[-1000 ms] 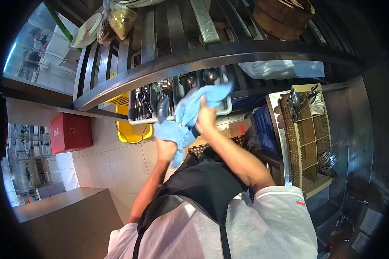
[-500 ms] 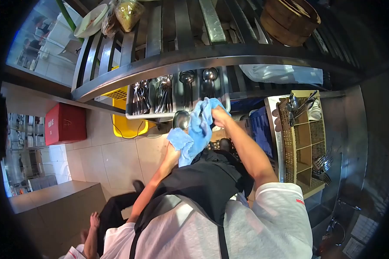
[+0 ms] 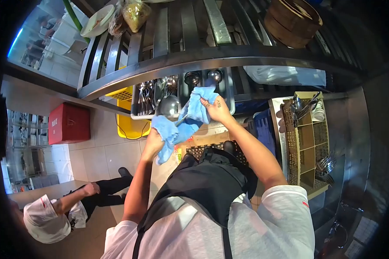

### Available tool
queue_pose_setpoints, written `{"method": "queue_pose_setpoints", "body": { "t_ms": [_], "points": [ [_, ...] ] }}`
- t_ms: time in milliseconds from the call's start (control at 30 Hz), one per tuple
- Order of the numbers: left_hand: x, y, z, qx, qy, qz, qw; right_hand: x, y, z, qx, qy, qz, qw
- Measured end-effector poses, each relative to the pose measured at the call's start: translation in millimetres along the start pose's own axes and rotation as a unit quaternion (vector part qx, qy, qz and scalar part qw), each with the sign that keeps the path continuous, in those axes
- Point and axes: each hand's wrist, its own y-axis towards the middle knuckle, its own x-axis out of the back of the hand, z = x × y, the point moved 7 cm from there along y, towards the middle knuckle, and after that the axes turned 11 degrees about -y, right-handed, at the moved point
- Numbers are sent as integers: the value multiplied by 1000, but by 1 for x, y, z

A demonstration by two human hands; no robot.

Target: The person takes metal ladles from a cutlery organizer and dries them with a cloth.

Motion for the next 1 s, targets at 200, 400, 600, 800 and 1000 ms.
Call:
{"method": "queue_pose_setpoints", "body": {
  "t_ms": [200, 400, 600, 800, 1000],
  "points": [
    [21, 6, -40, -190, 302, -15, 934, -54, -67, -6, 3, -10, 335, 942],
    [-14, -8, -32, -157, 203, 108, 960, -1, -6, 39, 136, 7, 75, 988],
    [-47, -14, 16, -57, -150, -222, 962, -52, -37, -30, -301, 355, -269, 843],
    [-25, -23, 7, -115, 31, -79, 990, -36, -18, -38, -148, 431, -132, 880],
    [-26, -17, -51, -86, 106, 17, 990, -9, 1, 25, 44, -23, 283, 958]
  ]
}}
